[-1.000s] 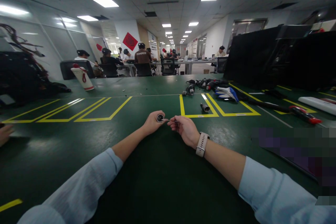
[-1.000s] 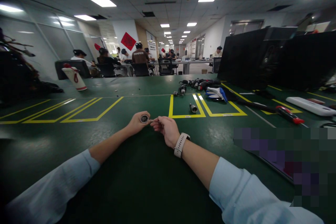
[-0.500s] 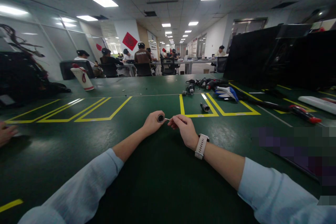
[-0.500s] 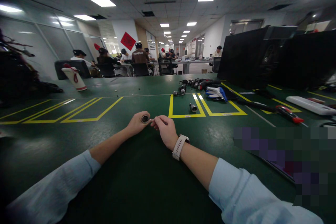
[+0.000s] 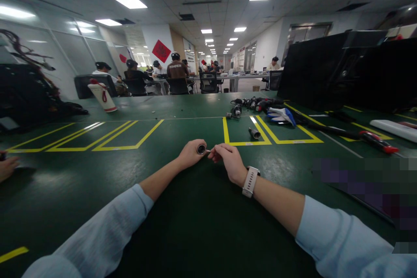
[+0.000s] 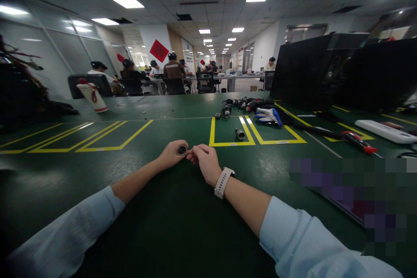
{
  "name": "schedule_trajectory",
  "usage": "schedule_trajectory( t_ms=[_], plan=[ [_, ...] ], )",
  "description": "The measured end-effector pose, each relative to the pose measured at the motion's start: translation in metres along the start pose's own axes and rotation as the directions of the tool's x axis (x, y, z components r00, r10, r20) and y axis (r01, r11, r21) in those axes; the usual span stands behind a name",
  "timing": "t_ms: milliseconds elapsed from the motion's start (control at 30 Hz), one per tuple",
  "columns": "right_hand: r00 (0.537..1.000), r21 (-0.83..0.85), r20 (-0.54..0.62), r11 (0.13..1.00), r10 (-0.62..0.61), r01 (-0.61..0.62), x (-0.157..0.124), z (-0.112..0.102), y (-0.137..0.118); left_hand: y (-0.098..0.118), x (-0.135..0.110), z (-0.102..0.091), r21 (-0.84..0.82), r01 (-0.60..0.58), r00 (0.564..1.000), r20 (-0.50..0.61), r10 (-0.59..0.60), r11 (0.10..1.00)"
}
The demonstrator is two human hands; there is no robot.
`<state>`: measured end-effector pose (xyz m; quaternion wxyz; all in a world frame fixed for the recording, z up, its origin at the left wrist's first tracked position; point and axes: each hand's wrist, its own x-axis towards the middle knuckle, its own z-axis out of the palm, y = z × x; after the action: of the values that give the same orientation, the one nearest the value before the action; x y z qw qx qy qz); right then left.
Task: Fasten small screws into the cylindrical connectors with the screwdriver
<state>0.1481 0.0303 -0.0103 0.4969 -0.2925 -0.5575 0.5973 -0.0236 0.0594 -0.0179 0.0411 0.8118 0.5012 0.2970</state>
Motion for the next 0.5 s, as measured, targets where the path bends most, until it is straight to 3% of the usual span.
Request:
schedule_trajectory(
  t_ms=[100, 167, 333, 500],
  plan=[
    [1.0, 0.077, 0.0, 0.997, 0.024, -0.024, 0.001, -0.001, 0.002, 0.0, 0.0, 0.0, 0.004, -0.005, 1.0, 0.01, 0.005, 1.0],
    [0.999, 0.028, 0.013, 0.998, -0.05, 0.049, 0.0, -0.001, 0.001, 0.0, 0.0, 0.0, 0.01, -0.004, 1.0, 0.018, 0.004, 1.0],
    [0.961, -0.336, 0.046, 0.902, -0.274, 0.273, -0.007, 0.0, -0.002, -0.003, -0.001, 0.002, 0.025, -0.009, 0.999, 0.036, 0.008, 1.0],
    [0.939, -0.554, 0.047, 0.774, -0.341, 0.308, -0.009, 0.004, -0.002, -0.003, 0.0, 0.002, 0.043, -0.022, 0.999, 0.047, 0.02, 0.999]
  ],
)
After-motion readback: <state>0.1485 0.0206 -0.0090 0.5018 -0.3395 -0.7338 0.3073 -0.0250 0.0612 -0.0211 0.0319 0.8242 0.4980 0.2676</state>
